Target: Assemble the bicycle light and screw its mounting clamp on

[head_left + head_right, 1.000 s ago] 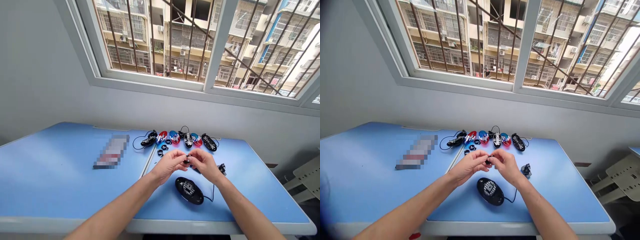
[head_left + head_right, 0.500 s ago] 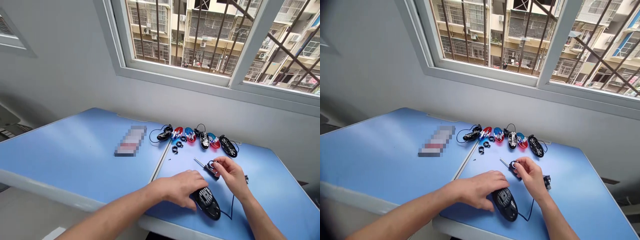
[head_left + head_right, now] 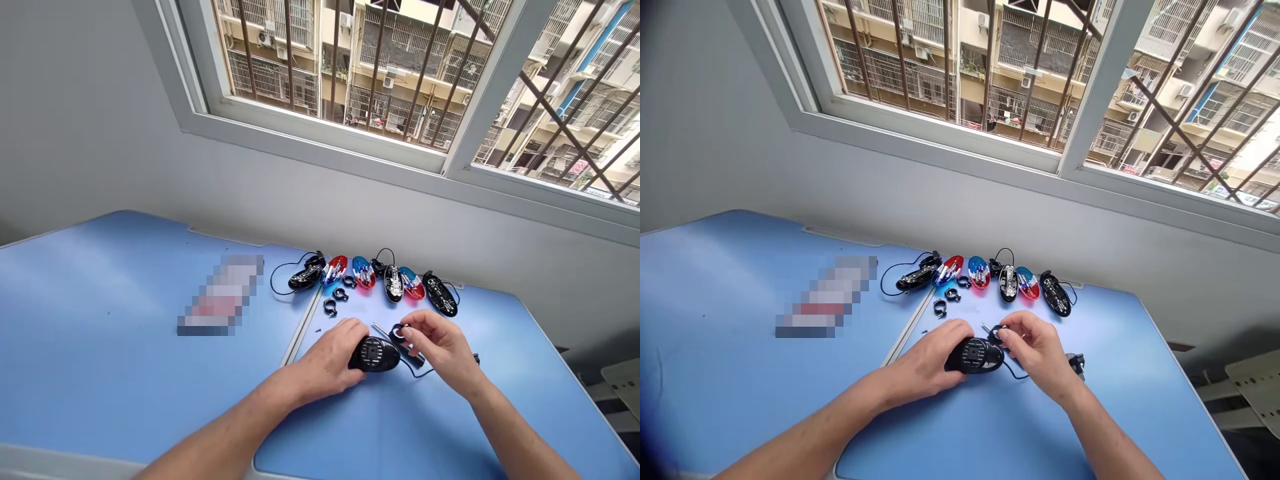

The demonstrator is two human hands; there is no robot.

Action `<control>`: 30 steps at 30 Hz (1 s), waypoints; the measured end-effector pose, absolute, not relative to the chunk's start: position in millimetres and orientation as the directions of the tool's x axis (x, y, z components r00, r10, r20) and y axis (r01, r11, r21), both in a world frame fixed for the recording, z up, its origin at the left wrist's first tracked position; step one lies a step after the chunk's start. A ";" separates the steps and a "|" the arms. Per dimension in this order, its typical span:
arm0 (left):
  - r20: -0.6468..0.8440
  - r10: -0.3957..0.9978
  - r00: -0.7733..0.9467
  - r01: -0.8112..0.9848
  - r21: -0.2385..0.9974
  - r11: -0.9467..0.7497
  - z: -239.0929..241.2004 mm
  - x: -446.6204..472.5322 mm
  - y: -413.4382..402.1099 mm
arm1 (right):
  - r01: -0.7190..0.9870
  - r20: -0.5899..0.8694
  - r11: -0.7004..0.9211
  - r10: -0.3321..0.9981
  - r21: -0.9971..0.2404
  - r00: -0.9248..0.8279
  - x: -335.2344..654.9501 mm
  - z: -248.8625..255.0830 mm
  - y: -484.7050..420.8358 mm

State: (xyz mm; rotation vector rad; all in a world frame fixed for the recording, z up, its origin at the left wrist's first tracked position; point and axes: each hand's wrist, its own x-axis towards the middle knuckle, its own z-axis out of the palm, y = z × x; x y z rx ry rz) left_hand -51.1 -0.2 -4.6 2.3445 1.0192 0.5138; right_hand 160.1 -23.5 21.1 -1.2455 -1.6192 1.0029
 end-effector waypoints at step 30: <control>0.242 0.732 0.637 0.268 0.820 -0.505 -5.6 -49.2 -3.4 | 0.524 0.400 0.615 0.785 -0.589 -0.472 148.7 13.9 -18.4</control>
